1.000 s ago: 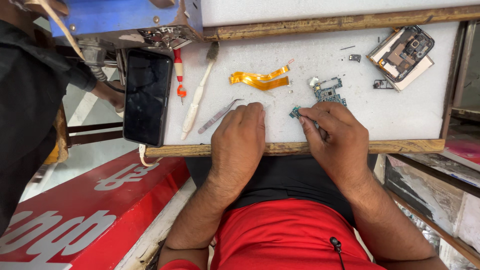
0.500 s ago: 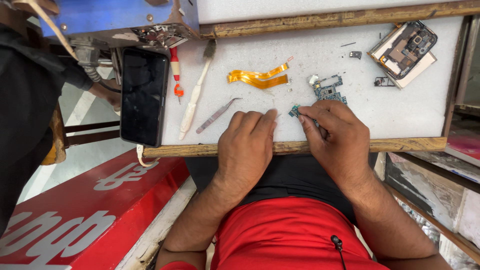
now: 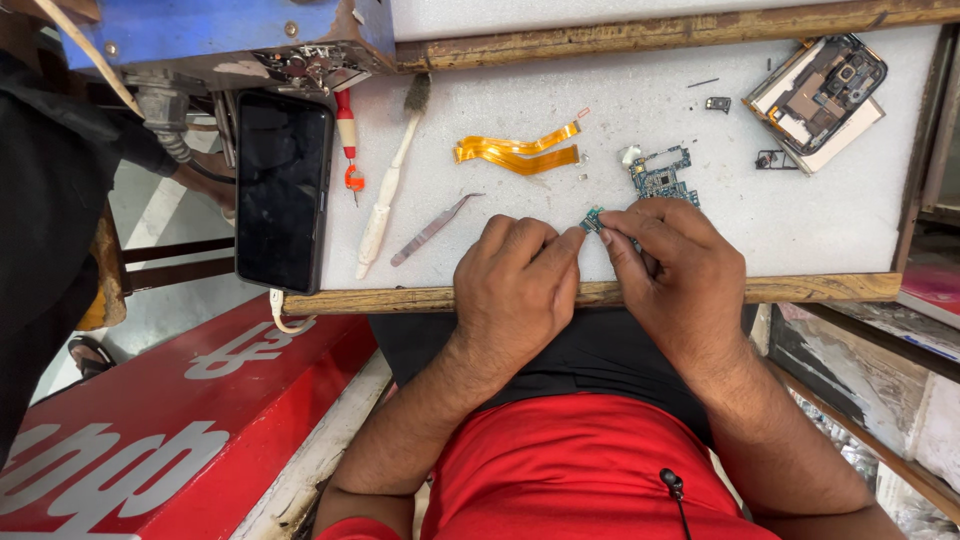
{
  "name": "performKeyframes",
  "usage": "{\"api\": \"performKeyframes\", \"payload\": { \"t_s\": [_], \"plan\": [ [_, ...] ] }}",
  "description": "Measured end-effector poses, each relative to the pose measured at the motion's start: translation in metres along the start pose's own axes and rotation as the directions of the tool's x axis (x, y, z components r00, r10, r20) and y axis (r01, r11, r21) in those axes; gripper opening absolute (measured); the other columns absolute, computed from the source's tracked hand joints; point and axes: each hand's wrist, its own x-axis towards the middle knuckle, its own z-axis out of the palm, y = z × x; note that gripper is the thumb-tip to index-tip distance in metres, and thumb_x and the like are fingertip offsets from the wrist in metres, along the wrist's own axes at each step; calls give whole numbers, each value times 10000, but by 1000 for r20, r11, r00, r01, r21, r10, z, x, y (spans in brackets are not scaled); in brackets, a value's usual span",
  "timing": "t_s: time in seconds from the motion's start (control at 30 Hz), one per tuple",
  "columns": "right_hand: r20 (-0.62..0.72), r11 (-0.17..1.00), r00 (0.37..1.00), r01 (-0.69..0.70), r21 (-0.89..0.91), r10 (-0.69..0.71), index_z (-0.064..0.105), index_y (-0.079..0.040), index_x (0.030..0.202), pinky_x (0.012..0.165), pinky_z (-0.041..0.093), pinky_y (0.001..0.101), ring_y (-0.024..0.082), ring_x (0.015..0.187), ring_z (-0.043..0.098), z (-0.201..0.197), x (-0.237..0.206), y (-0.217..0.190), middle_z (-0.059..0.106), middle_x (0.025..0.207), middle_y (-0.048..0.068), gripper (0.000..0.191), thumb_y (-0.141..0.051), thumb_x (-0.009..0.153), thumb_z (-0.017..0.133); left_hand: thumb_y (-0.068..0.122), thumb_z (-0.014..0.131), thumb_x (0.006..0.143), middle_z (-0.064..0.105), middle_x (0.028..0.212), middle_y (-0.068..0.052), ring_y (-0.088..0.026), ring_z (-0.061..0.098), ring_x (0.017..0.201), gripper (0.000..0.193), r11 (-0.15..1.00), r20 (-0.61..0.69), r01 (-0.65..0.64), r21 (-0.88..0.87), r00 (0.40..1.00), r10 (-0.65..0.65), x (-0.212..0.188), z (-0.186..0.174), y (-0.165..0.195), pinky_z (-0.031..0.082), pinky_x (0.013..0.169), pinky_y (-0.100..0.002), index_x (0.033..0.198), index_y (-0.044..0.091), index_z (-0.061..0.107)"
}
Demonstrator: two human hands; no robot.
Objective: The person cleans a small circuit board with a brush, then uses tweezers to place a tiny component onto the board. They attach a flexible ribbon cable to the board and wipe the surface with a cloth. The work is performed on a cluttered workbench with various tools and parts visible.
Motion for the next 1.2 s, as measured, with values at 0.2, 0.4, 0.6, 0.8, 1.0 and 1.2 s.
{"api": "performKeyframes", "payload": {
  "t_s": [0.2,0.4,0.6,0.8,1.0,1.2],
  "plan": [
    [0,1000,1000,-8,-4,8,771,-88,1109,571,482,246,84,628,558,-1,-1,-1,708,1048,54,184,-64,937,831,64,776,869,570,875,-35,-207,575,828,241,1000,-24,3,-10,1000,-3,0,1,1,515,672,-340,1109,56,758],
    [-9,999,1000,8,34,-8,766,-95,1111,573,490,239,80,635,569,-1,0,-1,706,1051,48,179,-67,945,825,65,779,872,561,872,-36,-211,579,828,242,1000,-46,12,-10,999,-12,-1,1,1,514,675,-348,1112,55,754],
    [6,1000,1000,-27,-2,27,771,-90,1098,551,478,246,88,607,558,-1,-1,-2,715,1044,49,185,-70,925,834,67,778,848,559,866,-42,-220,585,824,257,1000,-45,-22,-15,999,22,0,-1,1,509,672,-355,1103,54,751],
    [5,1000,1000,-8,-5,8,769,-92,1107,574,497,243,91,636,579,-1,-1,-2,715,1047,47,182,-73,937,832,63,771,855,561,866,-43,-216,582,819,252,1000,-47,-20,-16,999,19,0,1,1,513,673,-348,1106,45,746],
    [-2,1000,1000,6,25,-6,769,-96,1100,579,507,234,86,642,590,-1,0,-2,721,1065,51,164,-67,949,825,63,773,868,555,850,-41,-208,577,800,235,1000,-59,9,-9,998,-10,-2,2,1,505,654,-344,1102,49,750],
    [8,1000,1000,-15,-2,15,778,-93,1101,584,493,254,103,630,568,-3,0,-4,717,1050,55,186,-58,925,829,65,779,867,545,841,-41,-208,576,799,220,1000,-70,3,4,998,-2,-1,1,2,501,652,-350,1086,52,755]
  ]
}}
